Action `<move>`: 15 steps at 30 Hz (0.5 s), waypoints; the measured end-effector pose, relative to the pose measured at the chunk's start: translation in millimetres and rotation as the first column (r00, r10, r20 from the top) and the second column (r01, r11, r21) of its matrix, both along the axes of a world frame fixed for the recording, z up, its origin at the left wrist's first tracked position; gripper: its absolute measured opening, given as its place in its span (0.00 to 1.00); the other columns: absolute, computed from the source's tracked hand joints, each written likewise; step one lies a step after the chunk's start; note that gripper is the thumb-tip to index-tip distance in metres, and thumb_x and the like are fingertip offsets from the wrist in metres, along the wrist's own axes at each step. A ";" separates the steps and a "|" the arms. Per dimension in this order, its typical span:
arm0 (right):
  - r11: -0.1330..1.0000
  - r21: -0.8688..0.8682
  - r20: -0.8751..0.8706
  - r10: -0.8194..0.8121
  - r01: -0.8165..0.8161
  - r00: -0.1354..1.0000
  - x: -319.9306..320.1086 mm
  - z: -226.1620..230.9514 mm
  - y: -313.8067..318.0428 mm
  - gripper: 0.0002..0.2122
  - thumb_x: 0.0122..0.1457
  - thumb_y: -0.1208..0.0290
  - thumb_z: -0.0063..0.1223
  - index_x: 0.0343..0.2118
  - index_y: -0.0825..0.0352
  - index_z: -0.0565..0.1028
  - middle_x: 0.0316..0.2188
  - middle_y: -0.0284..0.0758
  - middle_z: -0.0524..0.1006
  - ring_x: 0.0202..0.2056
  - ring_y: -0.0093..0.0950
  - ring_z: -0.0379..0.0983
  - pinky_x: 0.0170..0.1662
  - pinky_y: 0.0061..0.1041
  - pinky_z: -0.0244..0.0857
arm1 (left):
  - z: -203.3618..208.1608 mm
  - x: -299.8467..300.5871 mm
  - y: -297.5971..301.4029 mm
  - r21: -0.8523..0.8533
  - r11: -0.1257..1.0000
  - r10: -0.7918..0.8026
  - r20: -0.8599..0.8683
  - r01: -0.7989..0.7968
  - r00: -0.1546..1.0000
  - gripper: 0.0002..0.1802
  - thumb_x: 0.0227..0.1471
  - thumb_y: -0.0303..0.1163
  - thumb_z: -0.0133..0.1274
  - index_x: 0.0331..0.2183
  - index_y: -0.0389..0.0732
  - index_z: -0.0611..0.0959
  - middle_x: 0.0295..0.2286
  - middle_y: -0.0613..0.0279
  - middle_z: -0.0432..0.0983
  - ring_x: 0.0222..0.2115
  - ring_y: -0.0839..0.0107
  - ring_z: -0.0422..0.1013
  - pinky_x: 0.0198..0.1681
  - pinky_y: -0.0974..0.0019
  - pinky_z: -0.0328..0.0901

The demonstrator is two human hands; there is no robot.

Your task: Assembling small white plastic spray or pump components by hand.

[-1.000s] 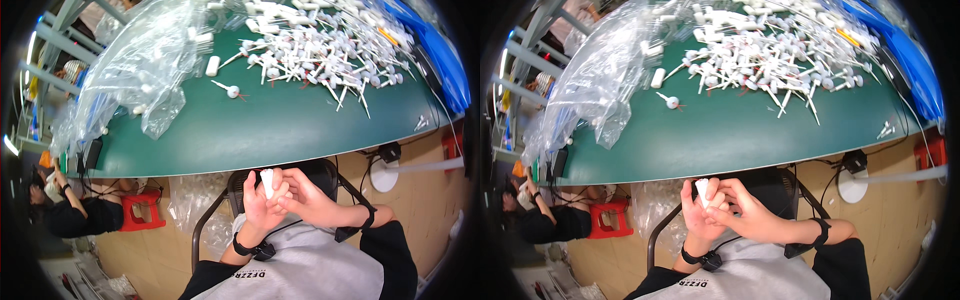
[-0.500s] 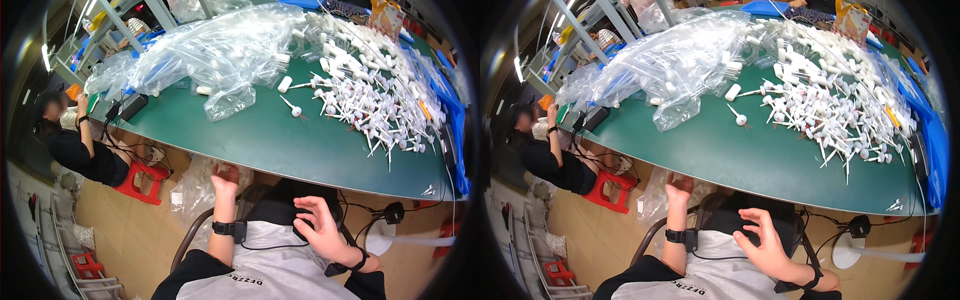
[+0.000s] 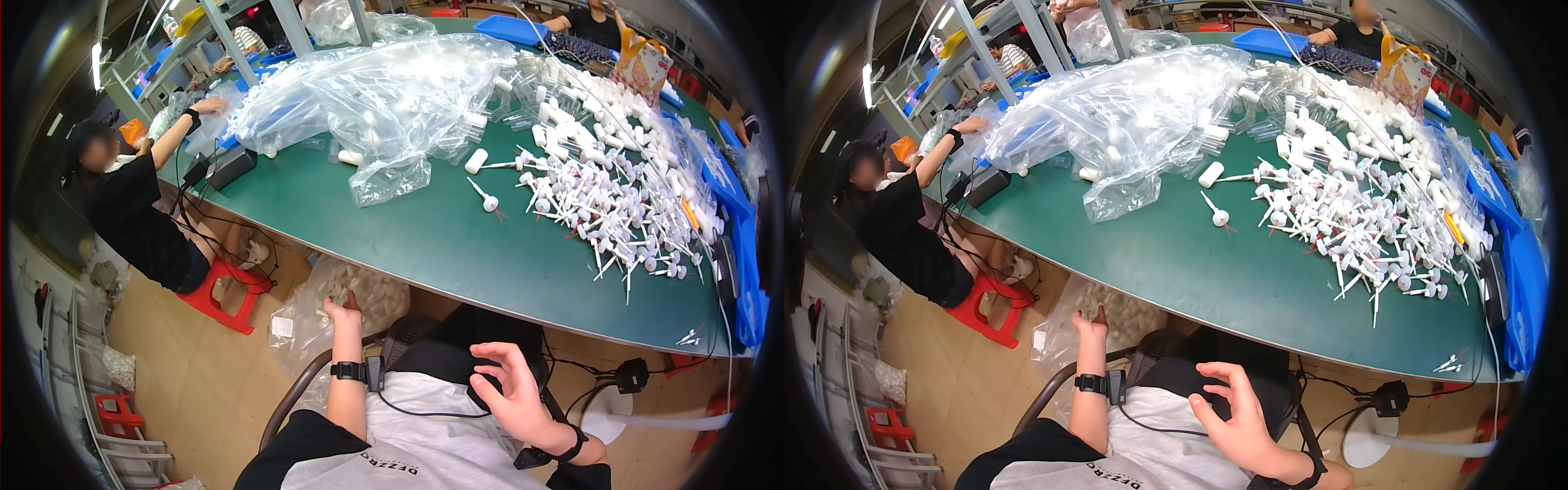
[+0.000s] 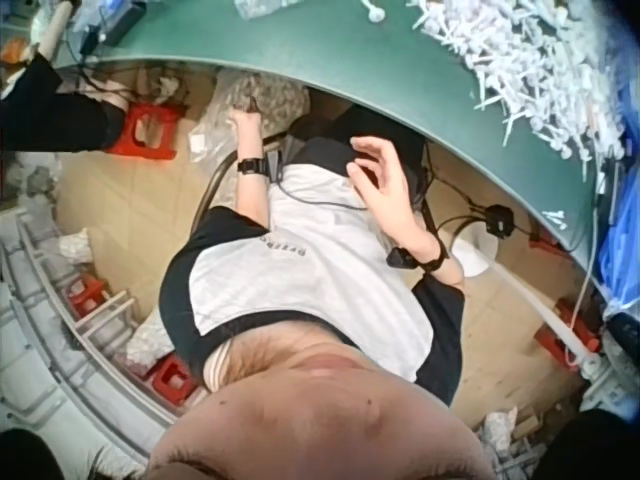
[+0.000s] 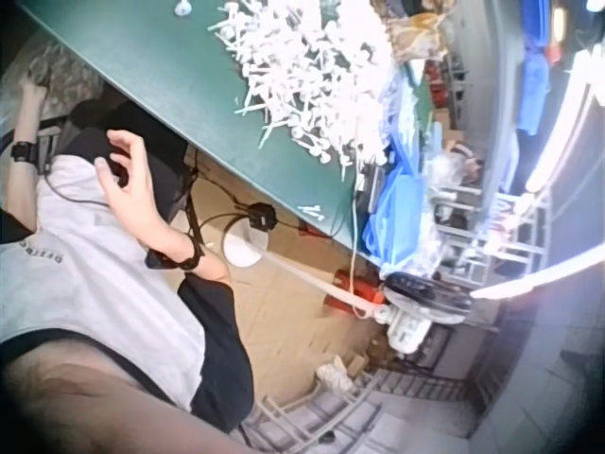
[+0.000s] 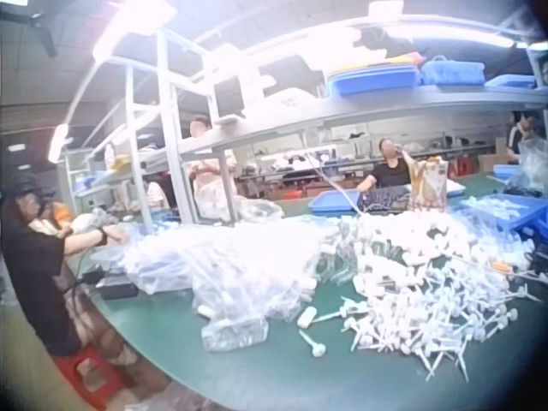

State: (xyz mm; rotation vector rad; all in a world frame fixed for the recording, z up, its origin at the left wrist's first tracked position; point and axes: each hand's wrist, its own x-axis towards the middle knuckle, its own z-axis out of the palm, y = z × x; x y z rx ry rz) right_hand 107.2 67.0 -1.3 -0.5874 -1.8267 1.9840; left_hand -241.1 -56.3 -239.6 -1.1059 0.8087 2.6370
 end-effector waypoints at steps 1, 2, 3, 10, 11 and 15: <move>1.000 0.006 0.002 -0.005 0.005 1.000 0.1 -0.9 1.7 0.17 0.52 0.77 0.52 0.45 0.68 0.63 0.45 0.38 0.67 0.50 0.28 0.63 0.49 0.28 0.62 | 0.7 6.6 8.6 0.008 1.000 -0.005 0.001 0.005 1.000 0.22 0.52 0.39 0.37 0.45 0.37 0.67 0.47 0.52 0.62 0.45 0.59 0.64 0.47 0.61 0.65; 1.000 0.011 -0.004 0.002 -0.002 1.000 0.6 1.4 1.5 0.17 0.52 0.77 0.53 0.45 0.69 0.63 0.45 0.38 0.67 0.50 0.28 0.63 0.49 0.28 0.62 | 0.9 13.4 11.2 -0.071 0.995 -0.078 -0.037 0.075 0.996 0.22 0.51 0.39 0.39 0.46 0.37 0.67 0.49 0.53 0.60 0.45 0.57 0.64 0.47 0.59 0.65; 1.000 0.024 0.001 0.006 -0.006 1.000 0.6 0.6 1.3 0.17 0.52 0.78 0.53 0.45 0.69 0.63 0.45 0.38 0.67 0.50 0.28 0.64 0.49 0.28 0.62 | -1.6 20.0 14.4 -0.151 0.978 -0.154 -0.068 0.143 0.986 0.22 0.51 0.38 0.41 0.46 0.37 0.67 0.50 0.53 0.58 0.45 0.55 0.64 0.47 0.57 0.65; 0.998 0.054 -0.009 0.024 -0.024 1.000 -1.0 -2.6 -1.7 0.19 0.52 0.82 0.52 0.47 0.67 0.61 0.49 0.38 0.64 0.54 0.29 0.59 0.52 0.29 0.58 | 0.4 78.0 40.3 -0.165 0.780 -0.616 -0.026 0.604 0.788 0.27 0.46 0.37 0.49 0.47 0.37 0.64 0.55 0.59 0.51 0.46 0.55 0.62 0.45 0.54 0.65; 0.999 0.016 -0.039 0.029 -0.029 0.999 -1.3 -3.5 -3.2 0.19 0.52 0.82 0.51 0.47 0.68 0.61 0.49 0.39 0.63 0.55 0.30 0.59 0.54 0.30 0.58 | 3.7 77.5 39.6 -0.181 0.775 -0.618 -0.017 0.606 0.786 0.26 0.46 0.37 0.49 0.46 0.38 0.65 0.54 0.60 0.52 0.47 0.55 0.61 0.45 0.54 0.65; 0.980 -0.198 -0.153 0.002 -0.032 0.988 1.5 11.6 -8.1 0.17 0.54 0.86 0.45 0.47 0.71 0.59 0.47 0.43 0.67 0.52 0.30 0.63 0.56 0.29 0.58 | 17.3 69.7 38.2 -0.179 0.822 -0.557 -0.061 0.540 0.828 0.18 0.46 0.39 0.49 0.38 0.42 0.69 0.47 0.62 0.57 0.44 0.57 0.62 0.45 0.55 0.62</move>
